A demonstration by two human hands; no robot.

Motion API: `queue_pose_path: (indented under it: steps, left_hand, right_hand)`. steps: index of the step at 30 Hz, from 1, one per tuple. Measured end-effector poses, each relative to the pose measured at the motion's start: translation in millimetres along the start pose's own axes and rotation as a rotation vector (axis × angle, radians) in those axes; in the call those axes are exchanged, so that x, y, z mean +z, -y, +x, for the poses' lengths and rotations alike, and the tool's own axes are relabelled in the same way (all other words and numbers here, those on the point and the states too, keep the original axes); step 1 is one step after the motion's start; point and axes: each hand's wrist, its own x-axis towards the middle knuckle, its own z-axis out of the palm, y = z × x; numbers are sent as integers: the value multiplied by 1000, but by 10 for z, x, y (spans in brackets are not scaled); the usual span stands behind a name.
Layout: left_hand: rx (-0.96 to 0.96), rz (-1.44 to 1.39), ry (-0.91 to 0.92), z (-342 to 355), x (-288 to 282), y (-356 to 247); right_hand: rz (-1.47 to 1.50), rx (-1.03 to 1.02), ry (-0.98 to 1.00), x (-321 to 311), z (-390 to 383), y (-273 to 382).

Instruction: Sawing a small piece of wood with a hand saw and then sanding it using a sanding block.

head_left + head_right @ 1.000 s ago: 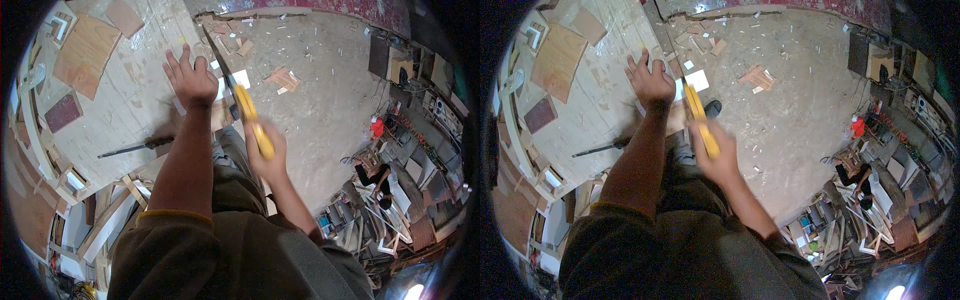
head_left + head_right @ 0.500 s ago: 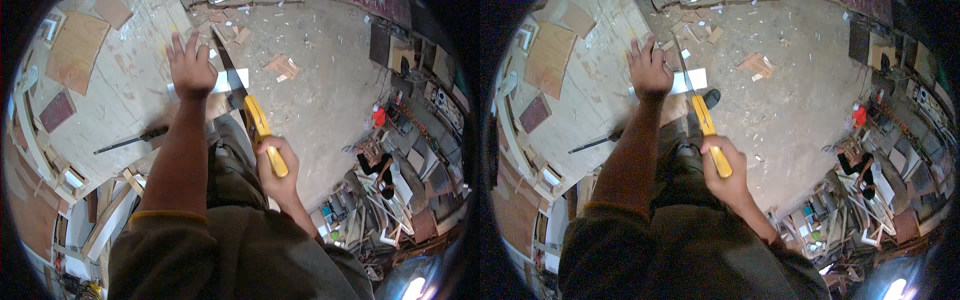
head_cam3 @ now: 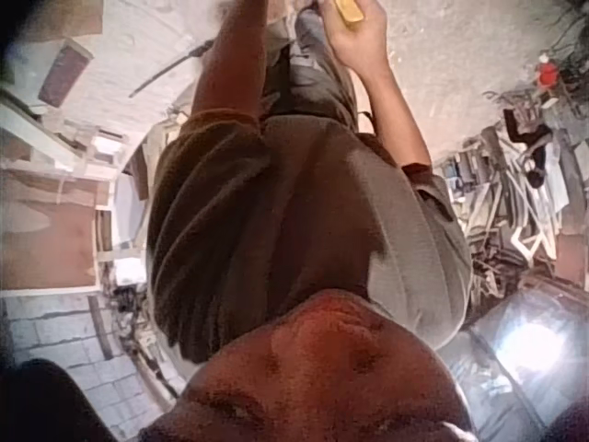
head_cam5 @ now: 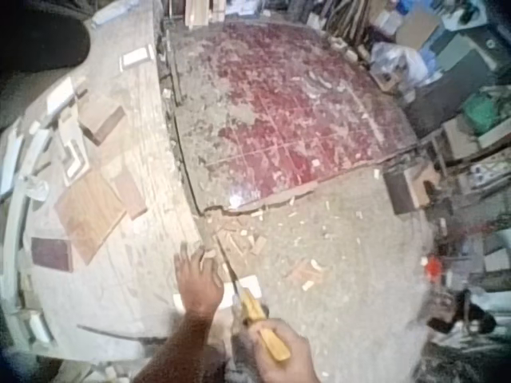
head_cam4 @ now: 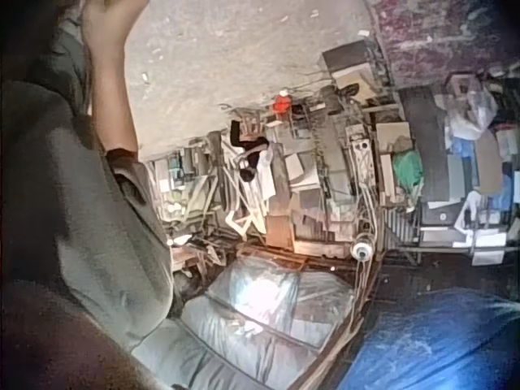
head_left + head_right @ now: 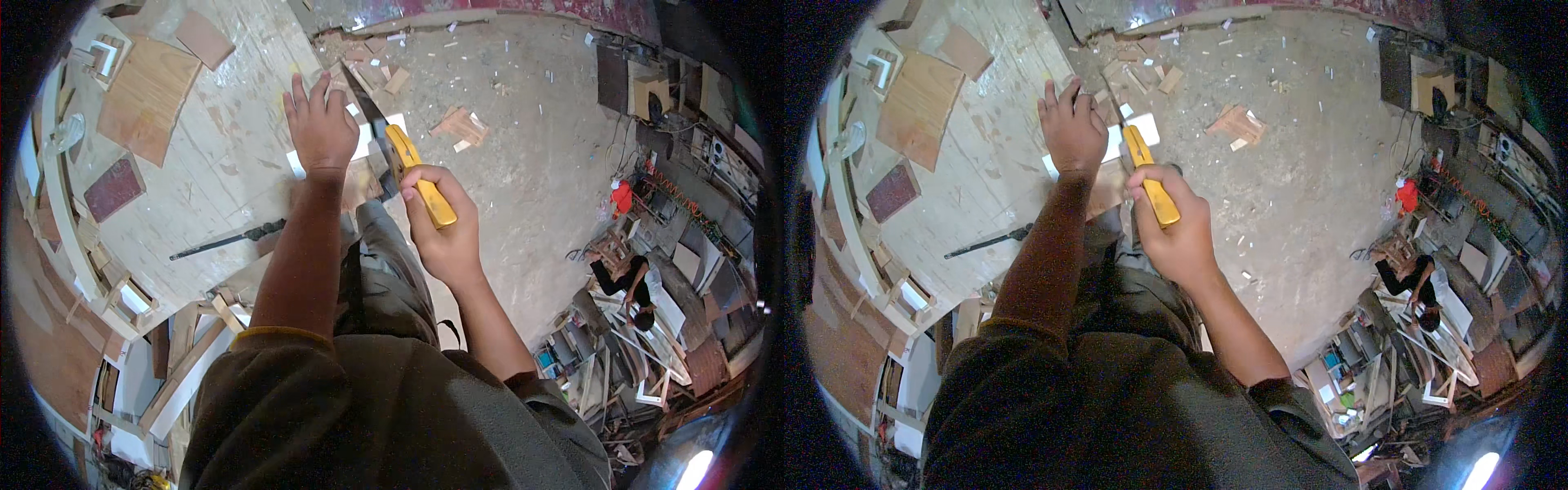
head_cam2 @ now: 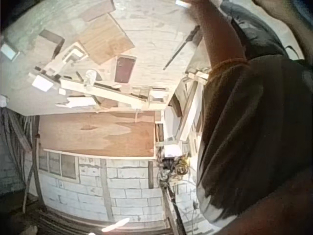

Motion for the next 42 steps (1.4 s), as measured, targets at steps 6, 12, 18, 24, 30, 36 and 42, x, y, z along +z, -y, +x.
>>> queue_pose_path:
  steps: [6, 12, 18, 24, 30, 36, 42]
  left_hand:
    - [-75, 32, -75, 332, 47, 146]
    - [-140, 75, -85, 283, -9, 61]
    - [-202, 96, 4, 303, -22, 36]
    - [-226, 106, 19, 321, 44, -24]
    - [-237, 86, -4, 327, 17, 53]
    - [-203, 77, -29, 384, 122, 45]
    - [-237, 156, 16, 308, 44, 118]
  right_hand:
    - [27, -35, 21, 84, 275, 223]
    - [-82, -112, 88, 181, 302, 249]
    - [-152, -187, 133, 141, 361, 264]
    - [-183, -196, 78, 129, 204, 166]
    - [-236, -165, 69, -191, -483, 297]
    - [-175, -47, 98, 24, -41, 293]
    - [-177, -202, 80, -194, -327, 226]
